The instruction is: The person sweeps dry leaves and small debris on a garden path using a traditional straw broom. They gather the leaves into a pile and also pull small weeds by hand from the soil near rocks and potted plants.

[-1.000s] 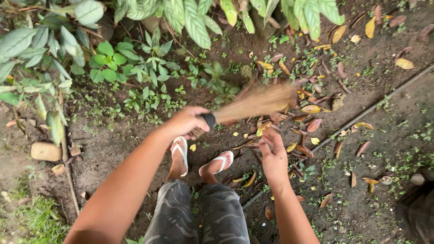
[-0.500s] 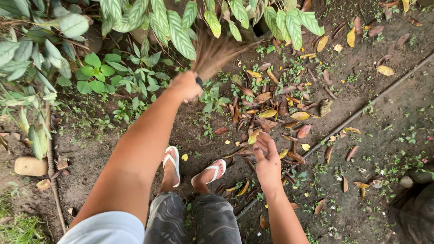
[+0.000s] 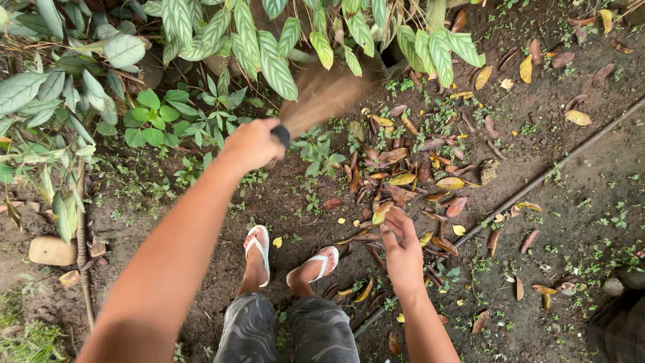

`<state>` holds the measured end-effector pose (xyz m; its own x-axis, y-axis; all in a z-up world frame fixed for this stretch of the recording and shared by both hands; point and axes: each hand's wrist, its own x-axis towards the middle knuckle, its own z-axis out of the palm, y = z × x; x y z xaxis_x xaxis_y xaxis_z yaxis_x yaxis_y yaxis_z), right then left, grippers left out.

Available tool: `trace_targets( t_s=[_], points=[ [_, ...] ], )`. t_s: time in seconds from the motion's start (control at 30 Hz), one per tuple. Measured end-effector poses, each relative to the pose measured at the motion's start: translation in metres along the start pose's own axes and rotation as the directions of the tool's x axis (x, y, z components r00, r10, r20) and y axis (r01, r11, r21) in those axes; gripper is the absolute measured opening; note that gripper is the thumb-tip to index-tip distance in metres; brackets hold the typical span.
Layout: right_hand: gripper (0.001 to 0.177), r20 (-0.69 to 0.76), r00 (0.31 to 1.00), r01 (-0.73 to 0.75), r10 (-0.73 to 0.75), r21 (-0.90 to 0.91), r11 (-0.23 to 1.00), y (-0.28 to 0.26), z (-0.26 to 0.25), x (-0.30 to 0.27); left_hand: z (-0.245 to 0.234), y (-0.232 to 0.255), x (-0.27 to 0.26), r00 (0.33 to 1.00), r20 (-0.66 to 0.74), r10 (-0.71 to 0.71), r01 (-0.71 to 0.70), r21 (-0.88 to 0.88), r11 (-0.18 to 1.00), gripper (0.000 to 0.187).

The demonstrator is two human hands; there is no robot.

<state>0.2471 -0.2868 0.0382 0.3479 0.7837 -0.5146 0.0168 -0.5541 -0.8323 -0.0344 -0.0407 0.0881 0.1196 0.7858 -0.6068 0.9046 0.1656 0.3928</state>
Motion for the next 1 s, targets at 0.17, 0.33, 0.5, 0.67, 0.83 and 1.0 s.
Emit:
trace_targets(
  t_s=[0.17,0.33,0.5,0.67,0.83,1.0],
  points=[
    [0.041,-0.009,1.000,-0.030,0.029,-0.044,0.999,-0.003,-0.004,-0.002,0.048,-0.004,0.078,0.987,-0.094,-0.128,0.125,-0.037,0.991,0.054],
    [0.042,-0.008,1.000,-0.030,0.030,-0.034,0.999,-0.006,0.001,-0.008,0.070,-0.016,0.074,0.995,0.049,0.087,-0.095,0.177,0.980,0.057],
    [0.043,0.005,0.998,-0.067,0.068,-0.040,0.997,-0.002,0.011,-0.018,0.022,-0.031,-0.003,0.946,0.324,0.019,-0.041,0.061,0.997,0.065],
    [0.043,0.005,0.998,-0.064,0.064,-0.050,0.997,-0.004,0.015,-0.022,0.006,-0.047,-0.039,0.986,0.159,0.048,-0.049,0.003,0.999,0.078],
    [0.045,-0.012,0.988,-0.155,0.155,-0.037,0.987,-0.005,0.011,-0.022,0.042,-0.031,0.007,0.994,-0.105,-0.007,0.008,0.008,1.000,0.062],
    [0.041,-0.034,0.997,-0.072,0.071,-0.032,0.997,0.005,0.003,-0.013,0.087,0.019,0.042,0.963,0.184,-0.195,0.235,-0.227,0.945,0.060]
  ],
)
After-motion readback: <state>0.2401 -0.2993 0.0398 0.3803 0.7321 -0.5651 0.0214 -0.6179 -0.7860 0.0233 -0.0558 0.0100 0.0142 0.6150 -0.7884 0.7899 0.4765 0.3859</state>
